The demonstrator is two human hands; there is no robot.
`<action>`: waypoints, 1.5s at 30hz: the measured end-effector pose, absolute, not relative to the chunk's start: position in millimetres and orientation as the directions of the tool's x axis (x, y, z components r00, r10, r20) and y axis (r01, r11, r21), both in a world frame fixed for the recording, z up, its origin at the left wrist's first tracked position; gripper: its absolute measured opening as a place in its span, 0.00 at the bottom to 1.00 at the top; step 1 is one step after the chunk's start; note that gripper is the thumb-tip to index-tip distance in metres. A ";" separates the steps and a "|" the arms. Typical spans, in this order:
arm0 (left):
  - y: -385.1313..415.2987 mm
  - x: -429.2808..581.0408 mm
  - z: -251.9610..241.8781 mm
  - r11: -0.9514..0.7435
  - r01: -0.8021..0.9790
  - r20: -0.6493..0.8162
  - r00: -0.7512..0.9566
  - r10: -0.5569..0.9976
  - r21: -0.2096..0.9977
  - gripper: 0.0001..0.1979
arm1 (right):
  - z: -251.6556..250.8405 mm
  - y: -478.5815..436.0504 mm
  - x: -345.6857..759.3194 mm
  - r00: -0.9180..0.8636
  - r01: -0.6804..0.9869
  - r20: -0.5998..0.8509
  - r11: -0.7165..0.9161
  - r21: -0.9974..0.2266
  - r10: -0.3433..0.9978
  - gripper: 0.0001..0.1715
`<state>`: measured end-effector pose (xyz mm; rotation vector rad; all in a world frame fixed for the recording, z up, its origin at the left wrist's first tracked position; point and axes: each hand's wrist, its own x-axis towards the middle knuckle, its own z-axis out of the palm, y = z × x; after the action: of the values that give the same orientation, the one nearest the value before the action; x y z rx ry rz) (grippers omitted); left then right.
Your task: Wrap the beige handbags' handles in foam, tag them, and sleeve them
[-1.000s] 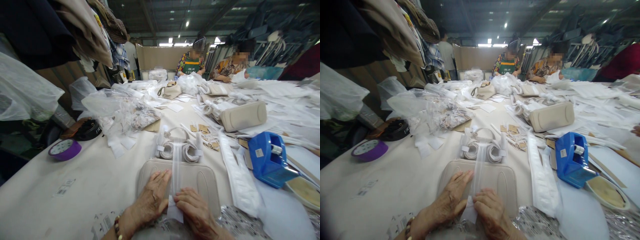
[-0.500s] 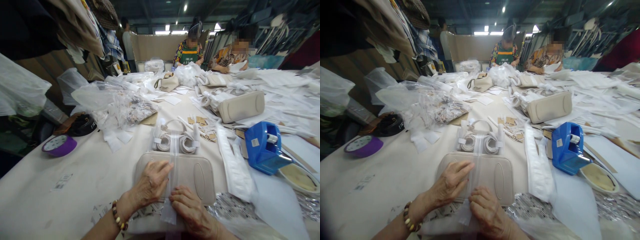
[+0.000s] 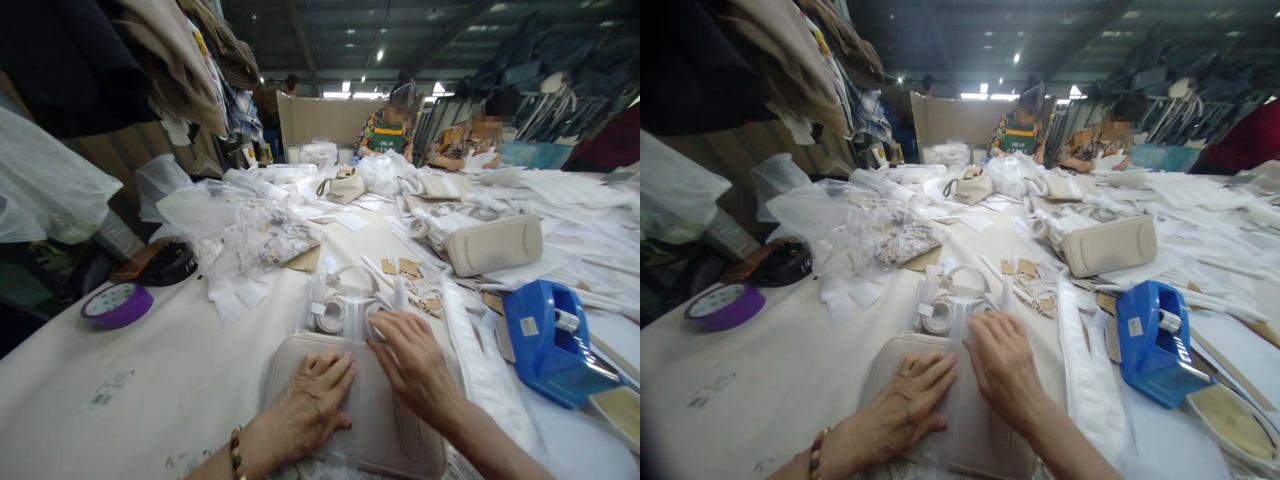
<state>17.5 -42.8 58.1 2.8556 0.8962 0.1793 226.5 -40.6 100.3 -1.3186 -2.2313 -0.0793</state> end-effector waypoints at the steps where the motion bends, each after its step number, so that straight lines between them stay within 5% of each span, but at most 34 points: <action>1: -42.0 17.5 57.0 -0.813 0.559 0.059 0.817 0.573 0.164 0.31 | 108.4 -20.4 227.9 -0.315 0.897 0.401 0.408 -0.171 0.860 0.16; 5: -38.4 16.1 42.6 -0.835 0.532 0.090 0.833 0.546 0.143 0.36 | 120.5 41.9 222.9 -0.242 0.966 0.118 0.250 -0.060 0.963 0.20; 15: -33.1 17.3 20.6 -0.850 0.523 0.344 0.812 0.472 -0.067 0.32 | 100.3 69.0 232.2 -0.240 0.965 -0.081 0.228 -0.131 0.967 0.30; 24: -35.9 19.8 17.1 -0.820 0.570 0.233 0.791 0.565 0.052 0.32 | 79.3 90.9 229.4 -0.059 0.970 -0.167 0.016 -0.243 0.984 0.27; 32: -36.0 18.2 41.1 -0.812 0.548 0.086 0.816 0.572 0.204 0.31 | 76.1 98.1 237.5 -0.109 0.938 -0.173 0.043 -0.345 0.979 0.26; 40: -35.4 20.8 63.1 -0.805 0.550 0.024 0.822 0.569 0.223 0.33 | 95.7 68.4 229.7 -0.106 0.930 0.058 0.120 -0.347 0.993 0.23; 42: -36.6 20.0 63.6 -0.818 0.536 0.048 0.830 0.556 0.211 0.32 | 103.3 26.4 229.2 -0.214 0.900 0.221 0.280 -0.335 0.952 0.22; 45: -39.2 18.0 63.1 -0.818 0.542 0.076 0.823 0.563 0.191 0.30 | 97.3 -53.4 229.6 -0.535 0.648 0.494 0.708 -0.280 0.685 0.18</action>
<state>18.0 -39.2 63.1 2.8446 0.8680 0.1932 229.6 -53.4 97.3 -1.0131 -2.3292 0.0830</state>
